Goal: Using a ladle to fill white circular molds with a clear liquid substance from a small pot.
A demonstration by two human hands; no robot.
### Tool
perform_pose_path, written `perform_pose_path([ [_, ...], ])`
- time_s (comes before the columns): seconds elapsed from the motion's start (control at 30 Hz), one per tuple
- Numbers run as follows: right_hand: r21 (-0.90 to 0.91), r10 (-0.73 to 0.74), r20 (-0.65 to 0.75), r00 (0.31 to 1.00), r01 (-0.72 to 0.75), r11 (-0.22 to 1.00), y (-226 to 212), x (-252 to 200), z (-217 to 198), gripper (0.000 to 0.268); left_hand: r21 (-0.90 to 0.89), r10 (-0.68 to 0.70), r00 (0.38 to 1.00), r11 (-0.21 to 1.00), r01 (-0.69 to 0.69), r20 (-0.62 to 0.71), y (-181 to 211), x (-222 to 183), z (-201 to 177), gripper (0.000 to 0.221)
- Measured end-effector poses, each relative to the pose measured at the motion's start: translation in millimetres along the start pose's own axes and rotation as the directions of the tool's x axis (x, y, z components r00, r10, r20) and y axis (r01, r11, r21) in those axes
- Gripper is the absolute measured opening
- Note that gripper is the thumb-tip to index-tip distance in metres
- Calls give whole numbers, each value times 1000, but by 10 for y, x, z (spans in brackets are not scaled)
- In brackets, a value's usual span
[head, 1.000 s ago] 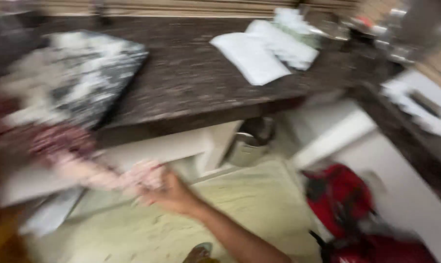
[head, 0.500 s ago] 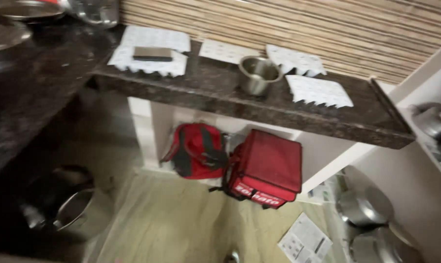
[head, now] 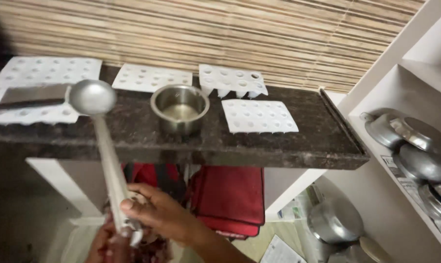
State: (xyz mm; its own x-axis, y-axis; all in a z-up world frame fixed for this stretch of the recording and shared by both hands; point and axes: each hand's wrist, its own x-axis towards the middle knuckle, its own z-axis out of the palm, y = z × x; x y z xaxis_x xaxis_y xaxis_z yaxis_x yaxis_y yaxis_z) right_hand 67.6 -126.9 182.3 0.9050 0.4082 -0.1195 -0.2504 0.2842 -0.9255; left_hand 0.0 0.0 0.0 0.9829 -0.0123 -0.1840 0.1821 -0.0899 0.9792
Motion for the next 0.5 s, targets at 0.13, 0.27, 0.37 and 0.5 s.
perform_pose_path([
  [0.13, -101, -149, -125, 981, 137, 985, -366, 243, -330, 54, 73, -10, 999, 997, 7, 31, 982, 846, 13, 58],
  [0.27, -64, -174, -269, 947, 163, 985, -829, 628, -755, 46, 103, 416, 857, 880, -463, 304, 1685, 1487, -222, 110],
  [0.37, 21, -160, -385, 909, 181, 983, -877, 1055, -1145, 41, 189, 118, 927, 962, -196, 357, 2221, 2018, -412, 102],
  [0.5, 52, -74, -431, 899, 107, 993, -885, 1590, -1251, 38, 398, 25, 946, 903, -160, 323, 2532, 2607, -550, 77],
])
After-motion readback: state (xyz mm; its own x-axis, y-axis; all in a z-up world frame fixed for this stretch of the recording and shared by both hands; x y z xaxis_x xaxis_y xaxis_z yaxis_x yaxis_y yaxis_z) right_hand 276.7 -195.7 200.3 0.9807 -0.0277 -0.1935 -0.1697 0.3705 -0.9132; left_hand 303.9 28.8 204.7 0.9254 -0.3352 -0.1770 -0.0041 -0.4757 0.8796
